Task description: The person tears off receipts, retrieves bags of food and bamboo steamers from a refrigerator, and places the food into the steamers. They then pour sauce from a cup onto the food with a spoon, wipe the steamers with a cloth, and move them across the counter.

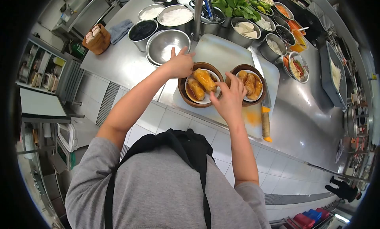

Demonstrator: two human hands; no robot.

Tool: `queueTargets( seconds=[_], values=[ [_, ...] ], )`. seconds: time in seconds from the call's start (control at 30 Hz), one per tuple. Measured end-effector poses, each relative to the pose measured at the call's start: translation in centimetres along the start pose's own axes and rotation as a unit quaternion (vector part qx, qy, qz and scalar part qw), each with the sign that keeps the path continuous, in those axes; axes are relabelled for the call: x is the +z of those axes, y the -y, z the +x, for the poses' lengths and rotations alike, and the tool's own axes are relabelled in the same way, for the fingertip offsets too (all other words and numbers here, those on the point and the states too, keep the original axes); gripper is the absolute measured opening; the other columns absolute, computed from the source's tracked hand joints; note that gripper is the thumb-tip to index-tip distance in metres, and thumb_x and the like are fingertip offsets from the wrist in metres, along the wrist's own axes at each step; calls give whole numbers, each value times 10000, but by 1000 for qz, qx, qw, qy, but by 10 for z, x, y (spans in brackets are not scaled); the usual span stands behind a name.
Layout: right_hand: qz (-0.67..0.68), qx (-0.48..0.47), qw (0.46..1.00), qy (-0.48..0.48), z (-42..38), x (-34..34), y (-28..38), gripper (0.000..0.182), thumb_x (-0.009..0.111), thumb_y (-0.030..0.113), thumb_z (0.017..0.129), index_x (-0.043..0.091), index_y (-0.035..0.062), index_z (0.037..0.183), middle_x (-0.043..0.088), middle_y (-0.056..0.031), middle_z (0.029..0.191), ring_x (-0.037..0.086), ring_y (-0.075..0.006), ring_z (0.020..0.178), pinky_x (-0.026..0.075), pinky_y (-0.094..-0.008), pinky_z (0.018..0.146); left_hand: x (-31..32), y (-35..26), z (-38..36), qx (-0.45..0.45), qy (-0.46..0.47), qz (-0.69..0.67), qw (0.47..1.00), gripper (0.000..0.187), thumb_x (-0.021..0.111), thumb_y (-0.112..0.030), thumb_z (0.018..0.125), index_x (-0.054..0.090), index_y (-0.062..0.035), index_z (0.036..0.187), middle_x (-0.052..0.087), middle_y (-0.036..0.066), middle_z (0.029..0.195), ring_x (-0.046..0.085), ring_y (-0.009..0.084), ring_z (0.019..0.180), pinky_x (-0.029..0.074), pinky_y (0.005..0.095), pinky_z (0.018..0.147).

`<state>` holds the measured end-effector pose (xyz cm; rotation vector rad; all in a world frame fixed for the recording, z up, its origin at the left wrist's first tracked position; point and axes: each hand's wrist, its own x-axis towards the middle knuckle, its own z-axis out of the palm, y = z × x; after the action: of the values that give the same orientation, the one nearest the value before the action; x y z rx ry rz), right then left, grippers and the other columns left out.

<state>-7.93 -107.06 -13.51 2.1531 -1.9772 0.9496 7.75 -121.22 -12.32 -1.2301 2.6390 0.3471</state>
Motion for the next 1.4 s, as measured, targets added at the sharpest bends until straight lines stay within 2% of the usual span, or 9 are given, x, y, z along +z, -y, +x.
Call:
queueTargets(
  seconds=[0.07,0.27,0.5,0.7,0.87,1.03,1.2,1.27,1.4],
  values=[
    [14,2,1000,3,-6,1,0,290,679,181,585,599,93,849,437,-102,1140,369,-289,1078,265,-407,871,6,3,2,11,-13,-28,999,286,560,-192,686,631,-7,892,305,121,1330,143,369,1261,65,653,934],
    [41,12,999,-22,-8,12,2,314,698,216,601,591,85,866,440,-105,1131,380,-284,1062,273,-407,863,9,-1,4,-1,-27,-47,999,279,559,-172,651,642,-8,862,313,111,1323,148,363,1259,85,667,920],
    [1,13,1000,-12,8,9,4,252,707,217,591,599,61,758,459,-88,1101,393,-271,1046,281,-402,854,0,-4,-1,15,-56,-59,997,327,568,-155,629,615,37,890,359,122,1266,197,326,1238,116,662,921],
    [1,11,1000,-2,3,7,3,262,709,223,602,618,60,786,461,-86,1111,396,-269,1040,288,-398,846,1,0,7,-13,-51,-63,997,375,596,-141,624,587,39,952,384,116,1234,220,300,1228,132,653,926],
    [10,5,1000,-4,-3,5,9,288,703,219,624,618,70,856,465,-90,1110,396,-269,1044,286,-396,848,8,1,7,-46,-71,-73,994,355,634,-170,653,595,10,957,427,105,1187,330,289,1156,188,606,944],
    [39,-2,998,-44,-8,5,5,288,694,193,646,607,67,890,488,-99,1073,433,-273,1002,305,-385,840,14,1,7,-21,-78,-50,995,332,626,-198,674,607,-12,949,436,105,1178,364,301,1119,242,568,935],
    [129,62,984,-110,-32,-6,-1,187,648,79,691,597,33,865,513,-118,967,499,-267,904,400,-341,765,12,2,11,-5,-43,-70,997,319,594,-237,712,614,-17,943,435,108,1173,360,308,1112,320,507,888],
    [126,66,984,-108,-41,-7,-4,174,638,62,695,595,28,860,513,-119,955,502,-264,899,407,-335,759,6,-1,3,0,-31,-91,995,301,557,-140,697,596,14,953,428,161,1151,346,319,1112,327,492,876],
    [126,79,982,-114,-49,-10,1,149,620,43,705,593,19,850,518,-122,936,509,-264,885,411,-331,761,14,-7,-2,1,-74,-33,997,282,555,-131,689,605,16,925,437,181,1134,385,307,1092,372,433,864]
  ],
)
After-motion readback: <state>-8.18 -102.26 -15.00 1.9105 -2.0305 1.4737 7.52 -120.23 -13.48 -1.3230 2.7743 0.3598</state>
